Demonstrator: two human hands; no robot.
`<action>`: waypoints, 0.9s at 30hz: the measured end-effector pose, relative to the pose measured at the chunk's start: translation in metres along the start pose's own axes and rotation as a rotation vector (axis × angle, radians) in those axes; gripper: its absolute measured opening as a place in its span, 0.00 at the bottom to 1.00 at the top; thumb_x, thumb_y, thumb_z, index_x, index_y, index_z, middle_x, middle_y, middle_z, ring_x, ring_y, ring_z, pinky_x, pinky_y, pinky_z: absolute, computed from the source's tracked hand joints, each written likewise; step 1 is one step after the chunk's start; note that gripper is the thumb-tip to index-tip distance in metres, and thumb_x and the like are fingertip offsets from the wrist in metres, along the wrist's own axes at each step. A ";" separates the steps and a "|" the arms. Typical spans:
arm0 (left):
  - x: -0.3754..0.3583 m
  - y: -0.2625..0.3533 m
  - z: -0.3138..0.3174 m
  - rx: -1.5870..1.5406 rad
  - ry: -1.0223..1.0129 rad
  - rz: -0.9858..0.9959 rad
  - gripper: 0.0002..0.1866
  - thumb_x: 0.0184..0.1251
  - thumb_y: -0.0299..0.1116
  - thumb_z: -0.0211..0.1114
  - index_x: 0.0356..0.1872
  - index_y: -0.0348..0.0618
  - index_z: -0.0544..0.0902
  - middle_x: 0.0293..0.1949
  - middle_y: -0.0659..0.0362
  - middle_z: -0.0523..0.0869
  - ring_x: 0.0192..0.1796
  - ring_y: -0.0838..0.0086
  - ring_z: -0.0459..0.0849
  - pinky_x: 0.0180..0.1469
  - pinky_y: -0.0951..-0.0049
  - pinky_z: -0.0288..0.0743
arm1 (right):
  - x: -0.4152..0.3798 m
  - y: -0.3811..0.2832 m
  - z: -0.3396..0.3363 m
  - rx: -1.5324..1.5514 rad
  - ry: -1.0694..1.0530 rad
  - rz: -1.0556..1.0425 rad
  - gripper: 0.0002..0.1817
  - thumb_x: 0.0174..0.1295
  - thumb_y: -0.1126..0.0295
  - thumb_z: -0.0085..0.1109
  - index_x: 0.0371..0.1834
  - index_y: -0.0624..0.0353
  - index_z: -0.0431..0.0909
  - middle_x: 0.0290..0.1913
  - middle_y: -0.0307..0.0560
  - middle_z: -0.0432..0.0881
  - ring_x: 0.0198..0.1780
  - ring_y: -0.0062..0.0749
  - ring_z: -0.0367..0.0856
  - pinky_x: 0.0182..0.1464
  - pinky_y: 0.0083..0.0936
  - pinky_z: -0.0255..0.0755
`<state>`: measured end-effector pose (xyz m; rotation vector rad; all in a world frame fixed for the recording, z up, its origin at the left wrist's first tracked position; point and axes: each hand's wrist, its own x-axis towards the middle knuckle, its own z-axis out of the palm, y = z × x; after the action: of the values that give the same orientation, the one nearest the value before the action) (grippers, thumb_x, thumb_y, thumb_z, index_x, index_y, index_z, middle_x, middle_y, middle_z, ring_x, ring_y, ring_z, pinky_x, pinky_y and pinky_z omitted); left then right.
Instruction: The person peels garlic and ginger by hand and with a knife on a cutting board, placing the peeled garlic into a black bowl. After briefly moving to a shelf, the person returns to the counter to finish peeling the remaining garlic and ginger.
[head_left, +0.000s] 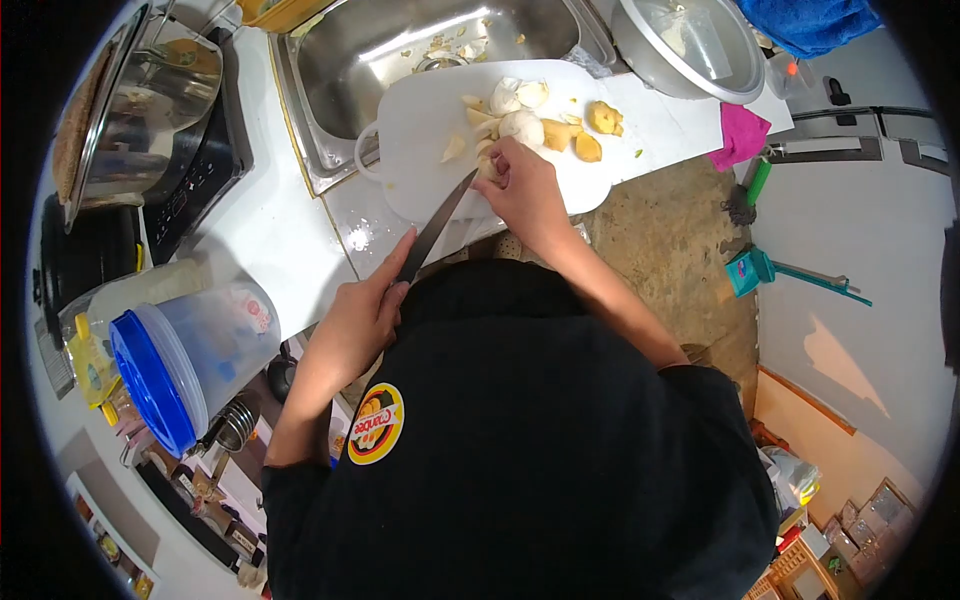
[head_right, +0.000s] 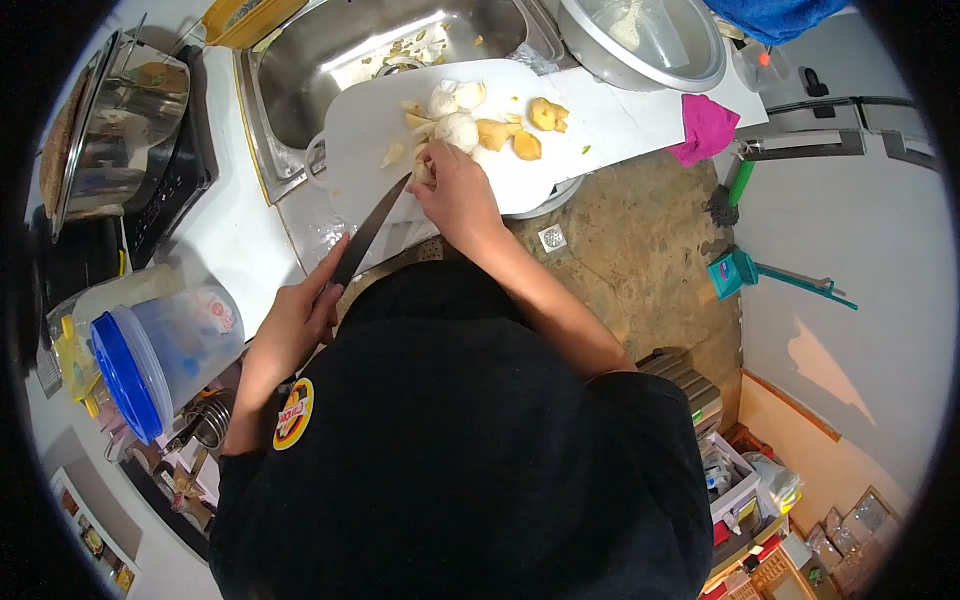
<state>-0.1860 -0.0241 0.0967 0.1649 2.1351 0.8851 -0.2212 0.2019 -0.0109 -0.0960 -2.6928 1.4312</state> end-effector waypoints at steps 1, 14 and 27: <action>-0.001 0.001 -0.001 0.021 -0.008 -0.004 0.31 0.74 0.28 0.51 0.75 0.64 0.56 0.17 0.54 0.77 0.19 0.69 0.77 0.33 0.66 0.76 | -0.001 -0.001 0.000 0.020 -0.002 -0.014 0.19 0.47 0.75 0.70 0.41 0.63 0.74 0.33 0.55 0.78 0.35 0.49 0.78 0.38 0.37 0.73; 0.004 0.003 -0.008 0.172 -0.020 -0.011 0.30 0.73 0.29 0.51 0.74 0.58 0.57 0.21 0.41 0.78 0.26 0.47 0.79 0.39 0.62 0.74 | -0.002 0.008 0.004 0.064 -0.048 -0.033 0.12 0.54 0.76 0.63 0.42 0.64 0.75 0.34 0.58 0.78 0.35 0.52 0.79 0.39 0.41 0.72; 0.007 0.014 -0.013 0.256 -0.039 0.041 0.31 0.73 0.28 0.49 0.75 0.61 0.54 0.15 0.54 0.72 0.18 0.69 0.74 0.29 0.65 0.71 | -0.003 0.006 0.006 0.014 -0.007 -0.184 0.09 0.56 0.76 0.58 0.41 0.63 0.75 0.36 0.56 0.79 0.40 0.51 0.79 0.42 0.41 0.74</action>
<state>-0.2026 -0.0184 0.1067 0.3534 2.2093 0.6236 -0.2186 0.1999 -0.0195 0.1539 -2.6176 1.3972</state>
